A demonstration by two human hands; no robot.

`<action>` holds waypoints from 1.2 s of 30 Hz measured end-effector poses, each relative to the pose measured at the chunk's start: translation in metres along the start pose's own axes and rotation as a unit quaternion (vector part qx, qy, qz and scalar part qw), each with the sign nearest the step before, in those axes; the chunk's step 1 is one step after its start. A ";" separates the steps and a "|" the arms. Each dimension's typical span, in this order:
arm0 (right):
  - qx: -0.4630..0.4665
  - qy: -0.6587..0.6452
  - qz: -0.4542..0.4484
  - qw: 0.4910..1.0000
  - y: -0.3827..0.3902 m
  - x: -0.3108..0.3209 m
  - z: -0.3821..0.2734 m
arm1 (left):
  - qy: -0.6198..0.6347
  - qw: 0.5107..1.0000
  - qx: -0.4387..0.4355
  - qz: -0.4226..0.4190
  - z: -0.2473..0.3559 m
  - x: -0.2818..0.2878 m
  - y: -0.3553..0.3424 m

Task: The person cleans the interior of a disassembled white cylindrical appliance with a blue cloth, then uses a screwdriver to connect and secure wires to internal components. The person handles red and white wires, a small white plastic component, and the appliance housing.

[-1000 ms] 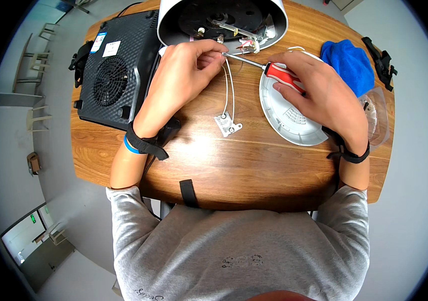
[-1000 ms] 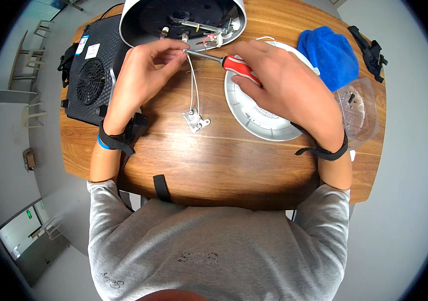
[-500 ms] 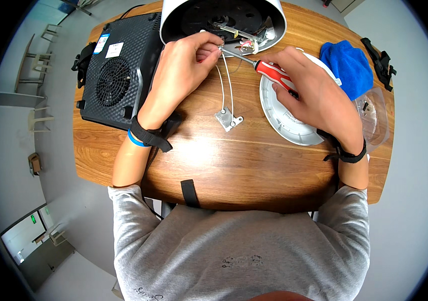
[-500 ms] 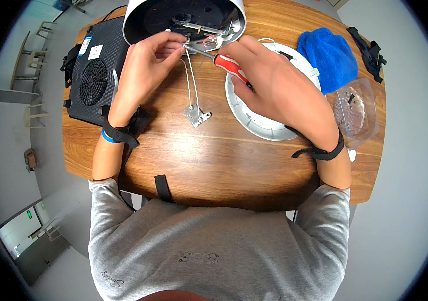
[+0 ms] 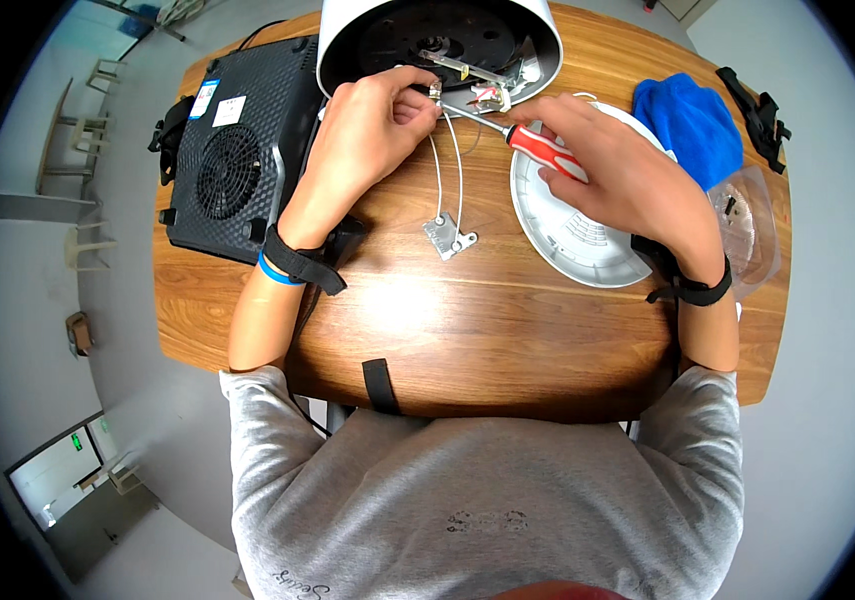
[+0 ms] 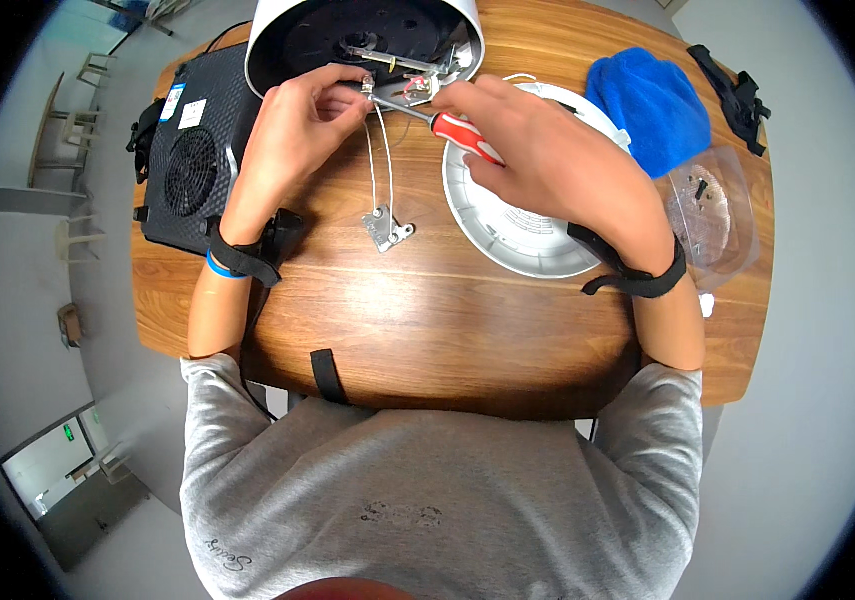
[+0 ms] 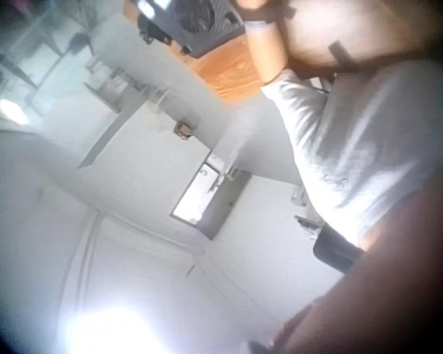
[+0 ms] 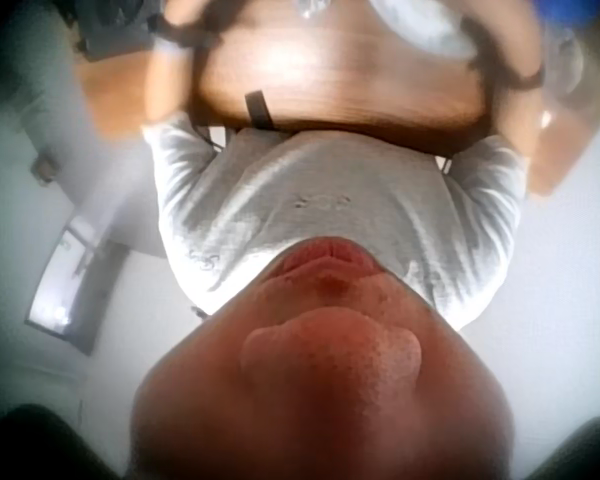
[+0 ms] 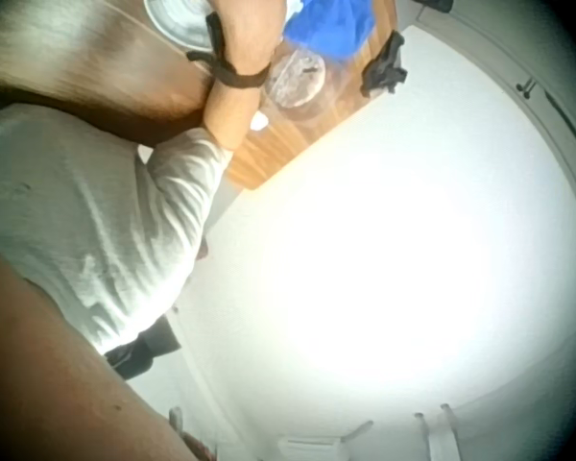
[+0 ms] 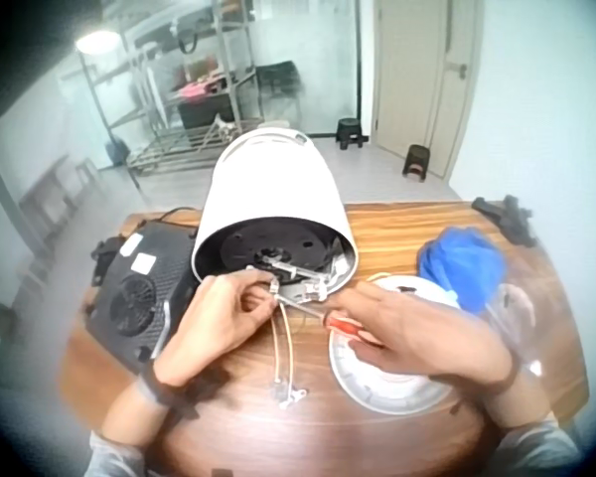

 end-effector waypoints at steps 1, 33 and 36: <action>-0.006 -0.013 -0.013 1.000 0.000 -0.001 0.001 | 0.004 1.000 -0.001 0.003 0.001 0.000 0.000; -0.129 0.182 -0.202 0.954 0.029 0.006 0.020 | -0.053 0.997 -0.045 -0.021 0.012 0.033 0.034; -0.124 0.188 -0.207 0.952 0.031 0.007 0.027 | -0.062 0.992 -0.105 -0.039 -0.003 0.021 0.034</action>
Point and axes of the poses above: each hand's wrist, its own y-axis away from the middle knuckle, its own x-axis out of the back of the hand, z = x × y, the point moved 3 cm from there along -y, towards the middle knuckle, and after that the axes turned 7 degrees about z, right-handed, at the moved point
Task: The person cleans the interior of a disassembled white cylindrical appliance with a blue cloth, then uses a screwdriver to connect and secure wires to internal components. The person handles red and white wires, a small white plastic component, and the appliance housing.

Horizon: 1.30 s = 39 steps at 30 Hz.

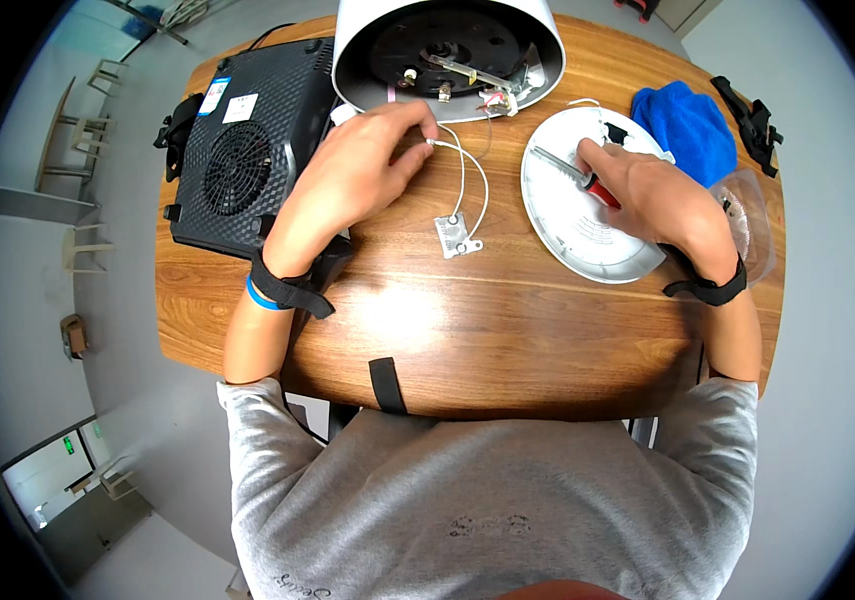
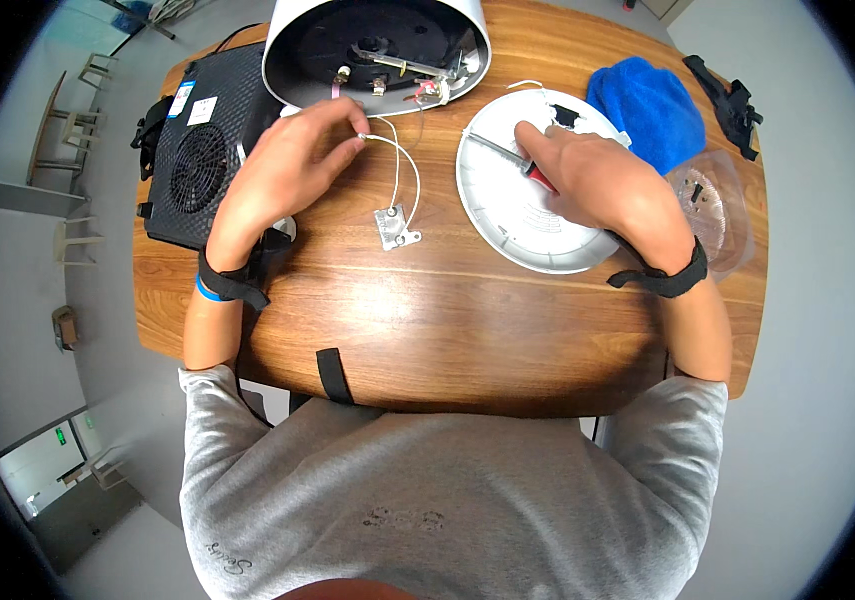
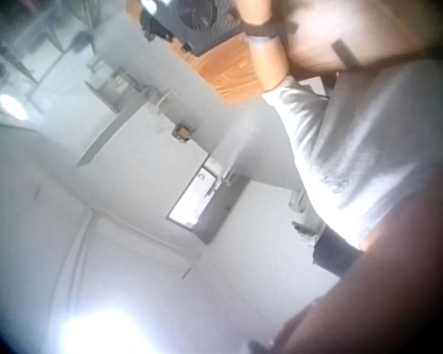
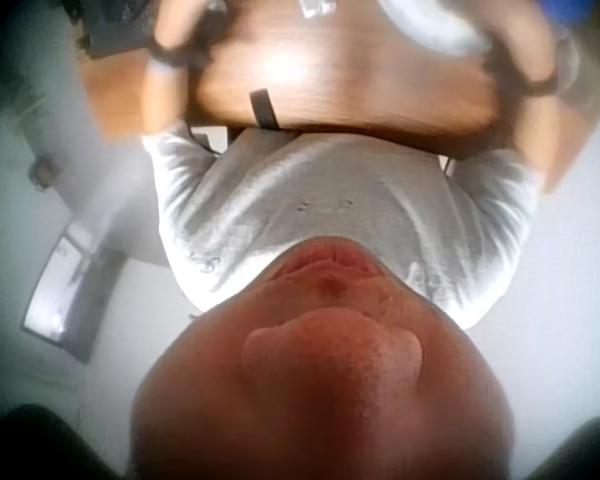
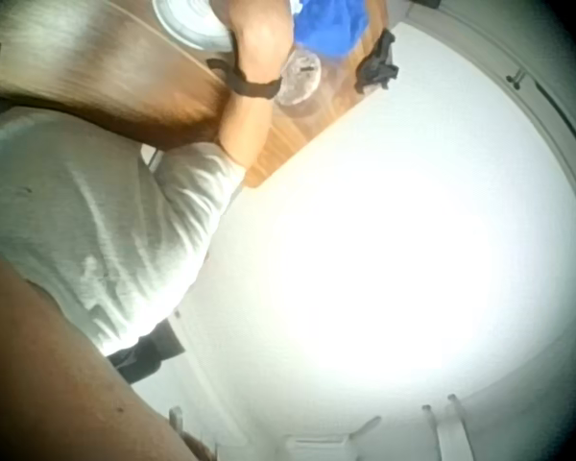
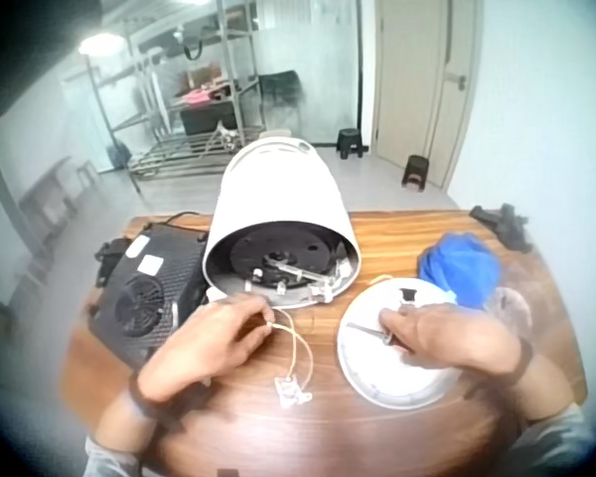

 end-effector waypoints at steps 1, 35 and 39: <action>0.001 0.003 -0.003 1.000 0.000 -0.001 0.003 | 0.034 0.998 0.021 -0.038 0.000 -0.003 -0.001; -0.013 -0.357 0.161 0.920 -0.090 0.042 0.032 | -0.049 0.988 0.028 -0.142 0.038 -0.036 0.012; 0.024 -0.335 0.149 0.930 -0.070 0.051 0.034 | -0.021 0.987 0.000 -0.157 0.050 -0.033 0.023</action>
Point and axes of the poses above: each hand's wrist, its own y-axis away from the middle knuckle, its own x-axis out of the back of the hand, z = x × y, the point moved 3 cm from there along -y, towards the middle knuckle, and after that the axes turned 7 degrees about z, right-handed, at the moved point
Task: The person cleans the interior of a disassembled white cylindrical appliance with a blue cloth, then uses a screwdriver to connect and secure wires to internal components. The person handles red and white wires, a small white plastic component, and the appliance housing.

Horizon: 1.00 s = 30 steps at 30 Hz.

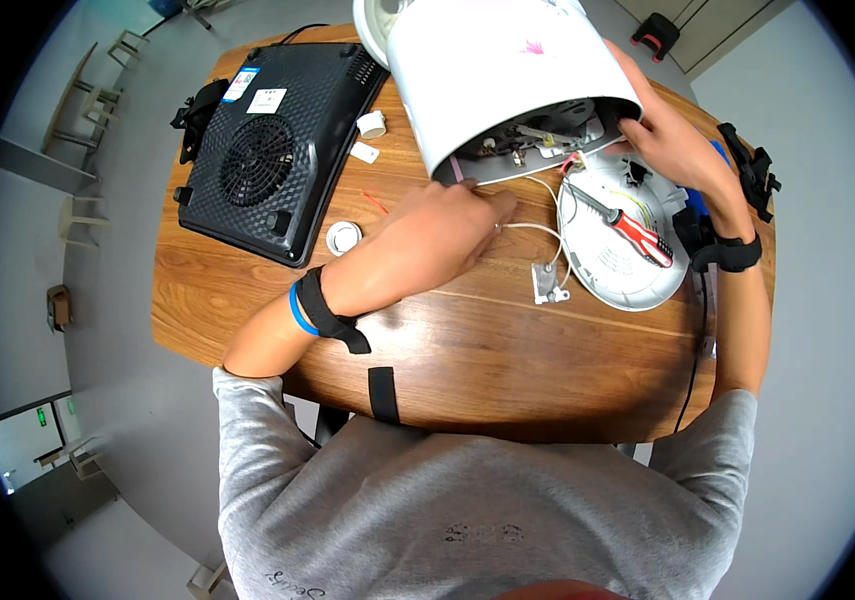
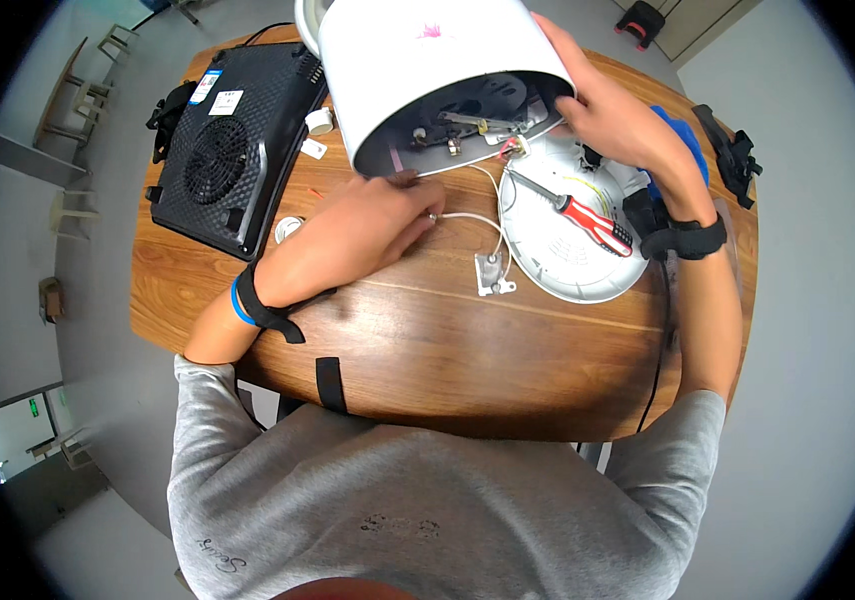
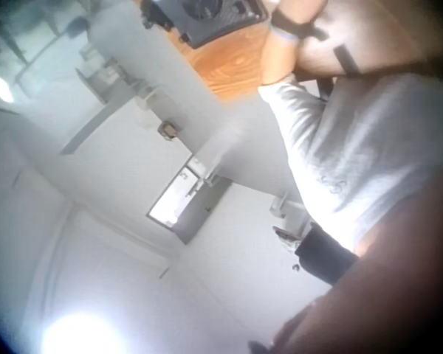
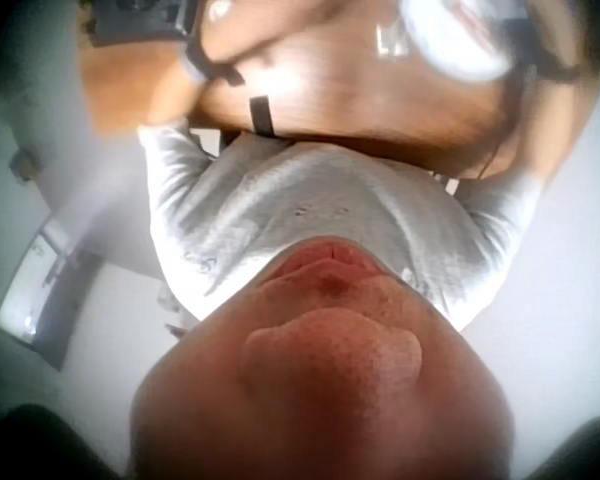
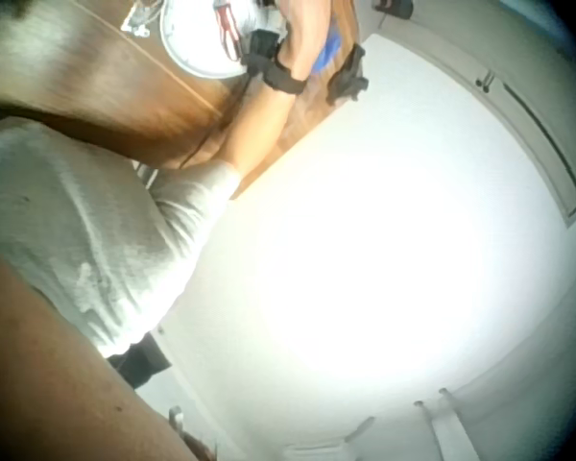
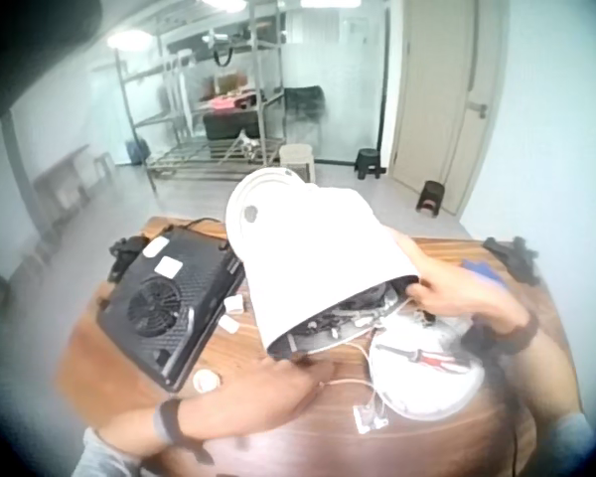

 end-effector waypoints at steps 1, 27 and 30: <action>0.014 0.005 -0.003 1.000 0.002 0.001 -0.004 | 0.012 1.000 -0.010 -0.005 0.001 -0.001 0.003; 0.256 0.049 -0.092 0.961 -0.091 -0.018 -0.026 | 0.049 0.998 0.002 0.035 -0.009 0.021 0.007; 0.259 0.044 -0.087 0.961 -0.098 -0.019 -0.020 | 0.046 0.998 -0.007 0.048 -0.008 0.019 0.004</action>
Point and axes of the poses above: each hand's wrist, its own y-axis away from the middle knuckle, its own x-axis out of the back of the hand, z = x × y, the point moved 3 cm from there along -y, towards the middle knuckle, and after that the axes turned 7 degrees about z, right-handed, at the moved point
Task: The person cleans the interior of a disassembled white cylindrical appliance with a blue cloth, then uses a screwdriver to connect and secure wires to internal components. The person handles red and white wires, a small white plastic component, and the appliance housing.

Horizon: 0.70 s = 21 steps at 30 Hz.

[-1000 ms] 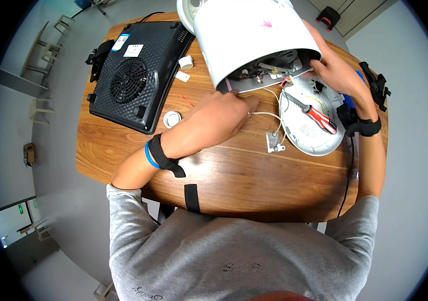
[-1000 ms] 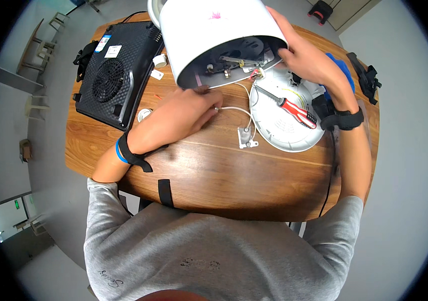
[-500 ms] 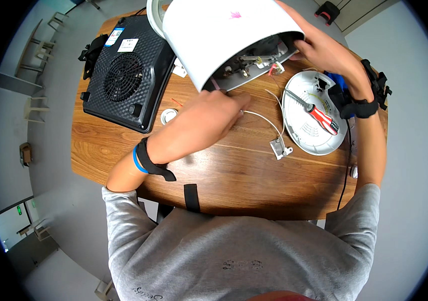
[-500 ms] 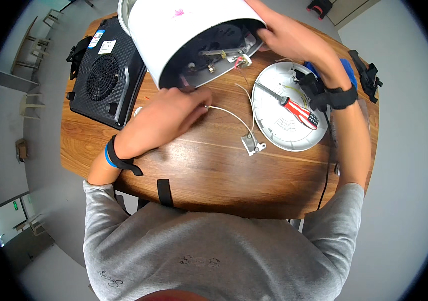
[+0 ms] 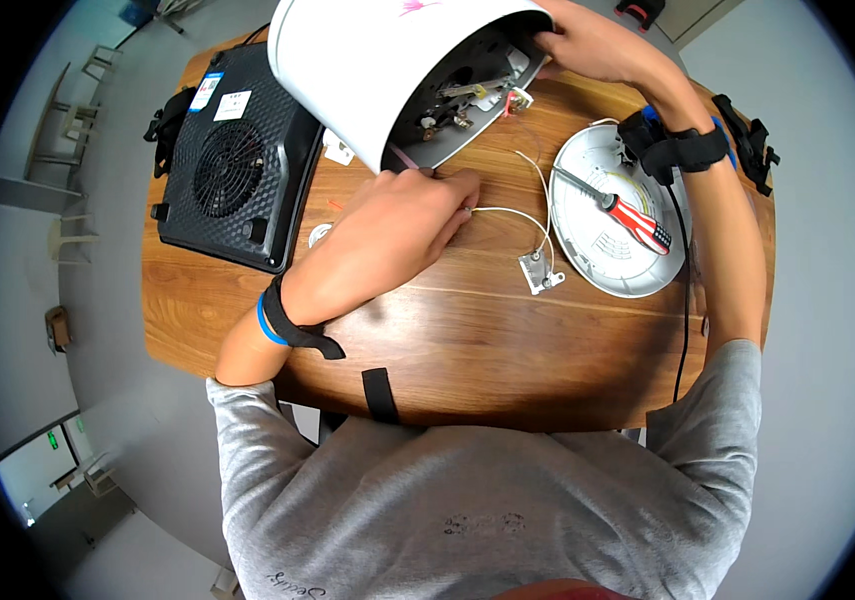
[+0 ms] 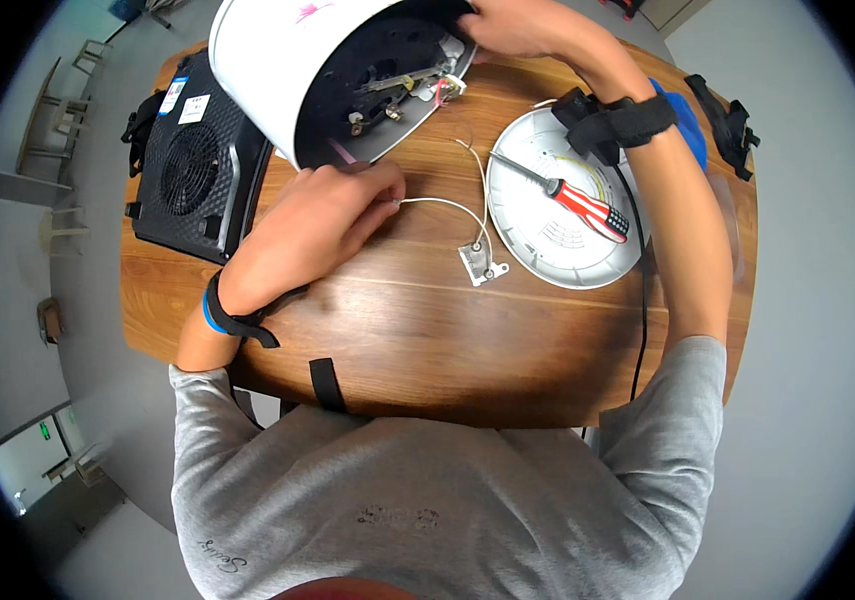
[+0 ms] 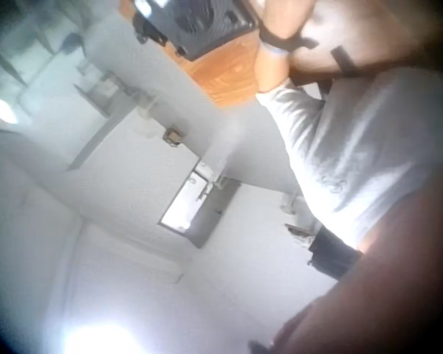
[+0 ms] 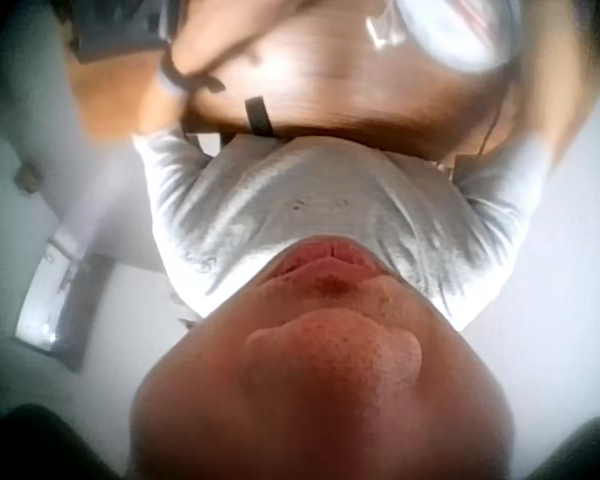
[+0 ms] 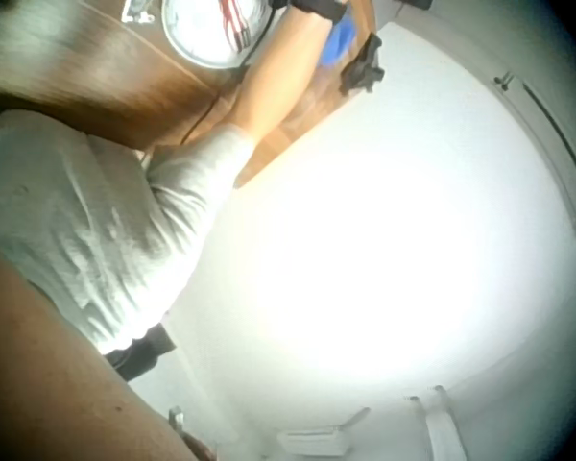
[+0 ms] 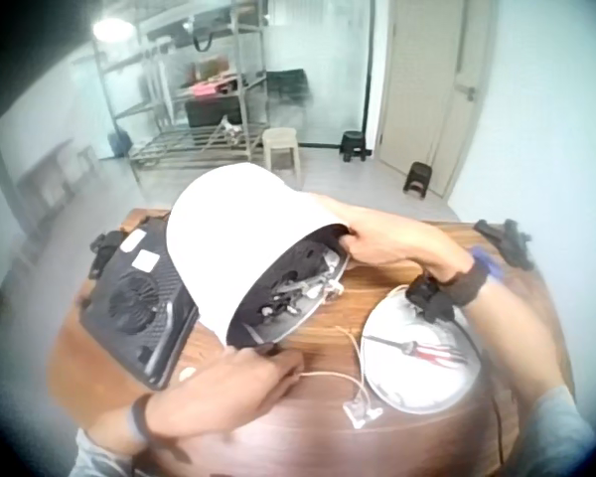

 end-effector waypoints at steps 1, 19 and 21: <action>0.000 0.000 0.003 1.000 0.001 0.001 0.003 | 0.001 1.000 -0.001 0.003 0.001 0.000 0.000; -0.210 0.200 -0.003 0.957 0.168 -0.018 -0.077 | 0.043 0.997 0.005 0.069 0.009 0.001 -0.008; -0.168 0.238 0.063 0.954 0.168 -0.021 -0.088 | 0.046 0.996 0.009 0.071 0.009 -0.001 -0.010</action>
Point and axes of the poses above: each hand's wrist, its own y-axis away from the middle knuckle, its own x-axis out of the back of the hand, z = x × y, the point moved 3 cm from there along -y, towards the middle knuckle, and after that the axes turned 7 degrees about z, right-handed, at the moved point
